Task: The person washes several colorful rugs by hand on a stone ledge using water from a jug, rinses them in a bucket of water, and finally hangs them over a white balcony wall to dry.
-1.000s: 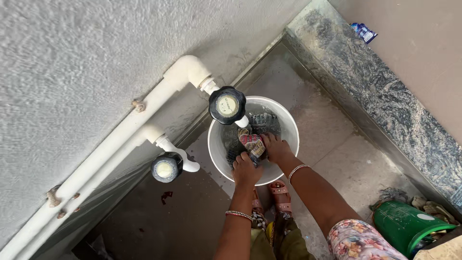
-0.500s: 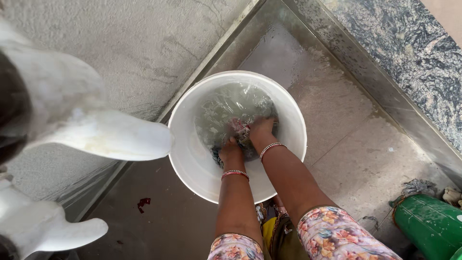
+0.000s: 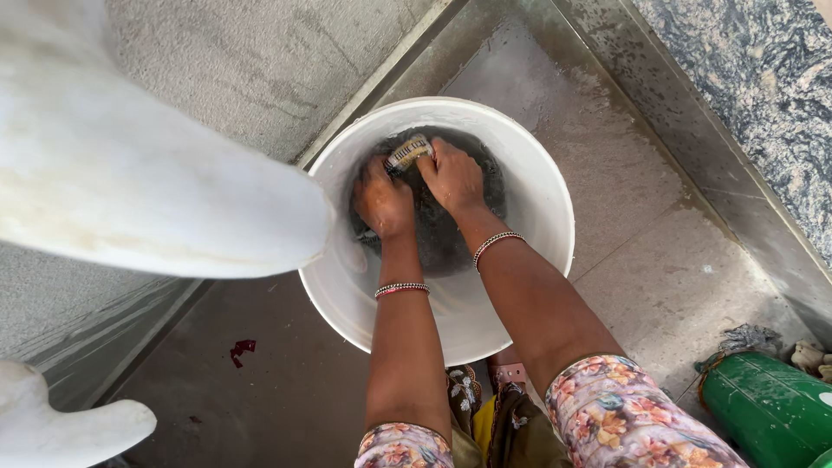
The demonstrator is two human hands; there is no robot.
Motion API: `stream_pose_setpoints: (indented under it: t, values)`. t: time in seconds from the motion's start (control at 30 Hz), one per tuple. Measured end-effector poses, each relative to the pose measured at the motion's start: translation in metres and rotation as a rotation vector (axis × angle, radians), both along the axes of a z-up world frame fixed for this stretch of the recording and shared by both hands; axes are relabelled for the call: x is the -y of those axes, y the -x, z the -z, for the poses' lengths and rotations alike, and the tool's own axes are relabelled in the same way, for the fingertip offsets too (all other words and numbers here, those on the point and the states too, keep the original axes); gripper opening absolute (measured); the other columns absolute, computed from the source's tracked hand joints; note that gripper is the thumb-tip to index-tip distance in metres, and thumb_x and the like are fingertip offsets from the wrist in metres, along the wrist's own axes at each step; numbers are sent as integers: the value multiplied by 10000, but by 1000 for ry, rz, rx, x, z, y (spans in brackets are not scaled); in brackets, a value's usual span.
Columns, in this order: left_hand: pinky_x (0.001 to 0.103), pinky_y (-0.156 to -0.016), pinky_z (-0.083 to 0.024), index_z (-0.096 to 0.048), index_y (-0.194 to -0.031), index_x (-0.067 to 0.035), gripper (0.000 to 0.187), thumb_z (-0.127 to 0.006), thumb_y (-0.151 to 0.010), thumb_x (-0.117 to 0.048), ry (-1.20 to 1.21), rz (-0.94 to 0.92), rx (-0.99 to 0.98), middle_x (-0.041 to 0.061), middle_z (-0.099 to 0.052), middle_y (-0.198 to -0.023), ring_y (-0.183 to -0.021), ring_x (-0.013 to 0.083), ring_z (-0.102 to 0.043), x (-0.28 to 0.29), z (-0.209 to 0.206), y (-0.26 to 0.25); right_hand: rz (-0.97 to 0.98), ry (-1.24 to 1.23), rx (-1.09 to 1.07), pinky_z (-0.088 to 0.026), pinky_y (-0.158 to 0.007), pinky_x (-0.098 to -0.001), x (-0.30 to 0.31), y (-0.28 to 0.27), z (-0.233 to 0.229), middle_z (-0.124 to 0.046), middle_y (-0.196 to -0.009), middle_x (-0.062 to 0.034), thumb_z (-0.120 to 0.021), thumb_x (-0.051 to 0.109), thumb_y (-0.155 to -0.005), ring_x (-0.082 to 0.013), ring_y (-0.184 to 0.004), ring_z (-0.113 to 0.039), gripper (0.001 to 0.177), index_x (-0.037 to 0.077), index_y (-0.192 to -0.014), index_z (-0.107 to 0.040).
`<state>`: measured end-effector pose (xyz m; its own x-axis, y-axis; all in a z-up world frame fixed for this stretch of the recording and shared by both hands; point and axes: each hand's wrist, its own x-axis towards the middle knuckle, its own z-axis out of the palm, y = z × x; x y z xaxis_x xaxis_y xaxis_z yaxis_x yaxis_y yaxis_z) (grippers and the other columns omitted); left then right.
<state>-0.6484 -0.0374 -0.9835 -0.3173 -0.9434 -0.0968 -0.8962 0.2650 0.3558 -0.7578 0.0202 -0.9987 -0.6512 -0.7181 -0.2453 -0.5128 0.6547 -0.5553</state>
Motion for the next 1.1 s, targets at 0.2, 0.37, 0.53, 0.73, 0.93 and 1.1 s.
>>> stream_pose_setpoints:
  t: [0.2,0.37,0.53,0.73,0.93,1.1]
  values:
    - [455,-1128,-438,-332,-1515,-100,793,-726,-861,-315,-791,86,306,160,-452,-1545,-1405,331,-487,11,18,-3,-76,41,-80,-549,-819,-485,2,2,-19,-740,-955,-133,-686,271,-861,-358,-950,-687,207,112,-993,-700]
    - [450,-1160,-388,-322,-1542,-77,743,-660,-901,-244,-863,98,430,176,-316,-1631,-1459,363,-391,-39,192,-49,-567,-587,-221,-558,-935,-428,-28,-22,71,-745,-1168,-82,-646,201,-925,-270,-1159,-681,213,162,-1085,-780]
    - [470,-1054,-468,-584,-1326,-107,401,-622,-939,-202,-743,243,513,169,-501,-1449,-1317,363,-527,-53,223,-76,-580,-824,27,-543,-979,-421,-52,-22,110,-675,-1357,-111,-653,225,-936,-273,-1251,-650,356,116,-1266,-729]
    - [470,-910,-561,-659,-1215,-135,377,-691,-906,-348,-347,-23,272,167,-696,-1206,-1120,349,-678,-33,98,-37,-343,-267,-398,-525,-907,-587,-29,-7,75,-679,-1269,-144,-612,385,-890,-364,-1142,-665,498,123,-1312,-602]
    - [503,-896,-566,-502,-1344,-147,498,-681,-959,-408,-357,-187,92,167,-747,-1132,-1047,377,-715,-1,-7,19,45,200,-97,-546,-740,-542,-11,0,-2,-691,-1113,-137,-686,209,-910,-412,-913,-690,349,109,-1153,-457]
    - [491,-965,-525,-500,-1342,-129,546,-644,-914,-436,-583,65,328,187,-638,-1288,-1195,357,-630,-23,91,-19,-194,-292,95,-561,-820,-530,-22,-3,9,-686,-1095,-144,-748,298,-875,-396,-960,-697,500,131,-1209,-416]
